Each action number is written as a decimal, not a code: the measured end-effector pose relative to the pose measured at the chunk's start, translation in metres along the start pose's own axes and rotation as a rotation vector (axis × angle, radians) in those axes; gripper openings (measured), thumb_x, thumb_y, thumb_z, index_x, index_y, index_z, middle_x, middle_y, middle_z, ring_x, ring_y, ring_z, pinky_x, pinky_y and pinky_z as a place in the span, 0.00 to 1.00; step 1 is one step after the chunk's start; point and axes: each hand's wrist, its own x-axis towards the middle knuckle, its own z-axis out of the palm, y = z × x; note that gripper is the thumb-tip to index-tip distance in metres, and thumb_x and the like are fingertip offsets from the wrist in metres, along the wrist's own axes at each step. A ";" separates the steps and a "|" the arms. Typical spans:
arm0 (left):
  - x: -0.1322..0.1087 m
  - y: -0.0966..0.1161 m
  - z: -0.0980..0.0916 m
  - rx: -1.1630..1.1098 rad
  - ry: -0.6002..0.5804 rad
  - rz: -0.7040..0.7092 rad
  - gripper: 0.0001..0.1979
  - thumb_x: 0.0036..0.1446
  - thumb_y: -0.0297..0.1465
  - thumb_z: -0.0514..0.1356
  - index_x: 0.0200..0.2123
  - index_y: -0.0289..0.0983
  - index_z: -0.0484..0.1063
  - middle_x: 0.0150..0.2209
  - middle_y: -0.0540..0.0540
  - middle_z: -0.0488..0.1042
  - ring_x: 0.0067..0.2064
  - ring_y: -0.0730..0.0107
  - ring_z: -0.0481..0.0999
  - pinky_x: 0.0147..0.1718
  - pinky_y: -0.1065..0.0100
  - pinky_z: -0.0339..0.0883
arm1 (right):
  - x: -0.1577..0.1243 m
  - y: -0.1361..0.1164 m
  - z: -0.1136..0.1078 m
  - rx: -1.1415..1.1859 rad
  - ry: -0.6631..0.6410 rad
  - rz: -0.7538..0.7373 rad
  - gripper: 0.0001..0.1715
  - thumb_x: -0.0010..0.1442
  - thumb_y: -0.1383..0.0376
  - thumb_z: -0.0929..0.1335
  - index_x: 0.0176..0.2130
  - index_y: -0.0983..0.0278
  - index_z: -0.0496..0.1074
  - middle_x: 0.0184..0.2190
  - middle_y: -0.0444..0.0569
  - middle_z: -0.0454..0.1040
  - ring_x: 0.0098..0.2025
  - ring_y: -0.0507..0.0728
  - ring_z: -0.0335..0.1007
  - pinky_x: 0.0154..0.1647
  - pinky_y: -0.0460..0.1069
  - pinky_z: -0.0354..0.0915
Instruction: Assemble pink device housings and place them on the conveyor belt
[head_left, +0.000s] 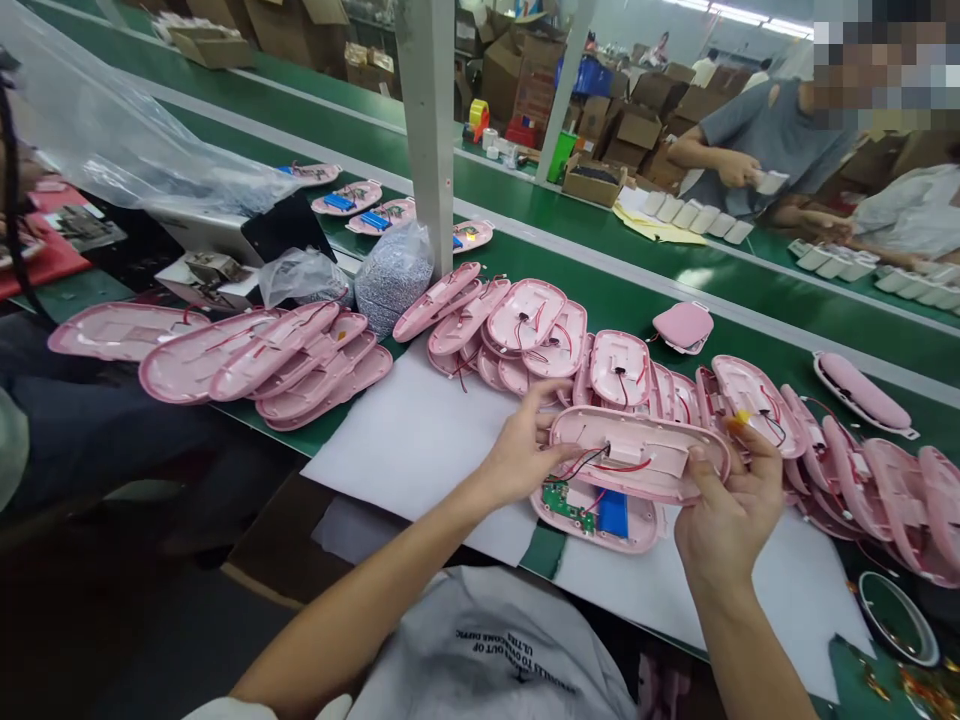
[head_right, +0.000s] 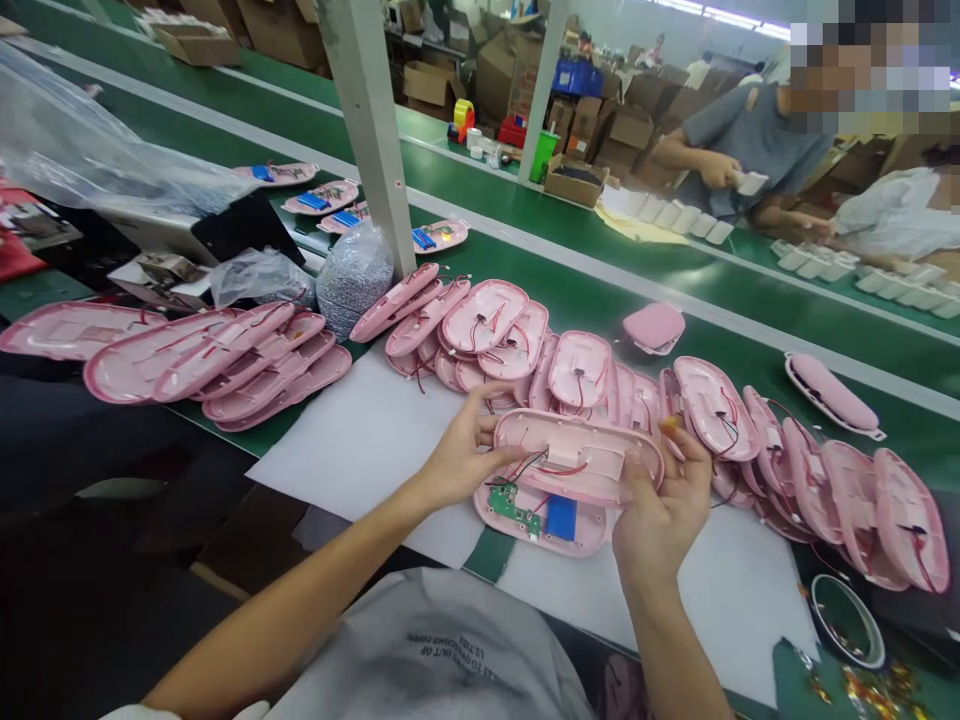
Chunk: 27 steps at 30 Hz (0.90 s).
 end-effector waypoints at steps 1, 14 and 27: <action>0.003 0.000 -0.002 0.003 -0.067 -0.030 0.25 0.50 0.32 0.71 0.50 0.37 0.69 0.38 0.46 0.75 0.34 0.70 0.75 0.31 0.73 0.69 | 0.003 0.001 -0.001 -0.030 -0.023 -0.001 0.29 0.52 0.64 0.75 0.52 0.60 0.67 0.56 0.51 0.69 0.58 0.58 0.67 0.62 0.60 0.60; 0.012 -0.003 0.001 -0.013 -0.048 -0.154 0.19 0.48 0.23 0.68 0.44 0.34 0.73 0.31 0.45 0.77 0.30 0.66 0.77 0.26 0.72 0.69 | 0.039 -0.029 0.046 -0.753 -0.808 -0.473 0.26 0.54 0.61 0.72 0.53 0.58 0.68 0.32 0.43 0.76 0.32 0.56 0.74 0.34 0.50 0.66; 0.015 -0.017 0.001 -0.119 -0.045 -0.062 0.09 0.52 0.25 0.65 0.39 0.31 0.76 0.34 0.44 0.77 0.34 0.69 0.77 0.32 0.74 0.69 | 0.036 -0.015 0.048 -0.649 -0.810 -0.283 0.28 0.50 0.63 0.74 0.51 0.57 0.67 0.34 0.42 0.72 0.36 0.56 0.72 0.39 0.52 0.68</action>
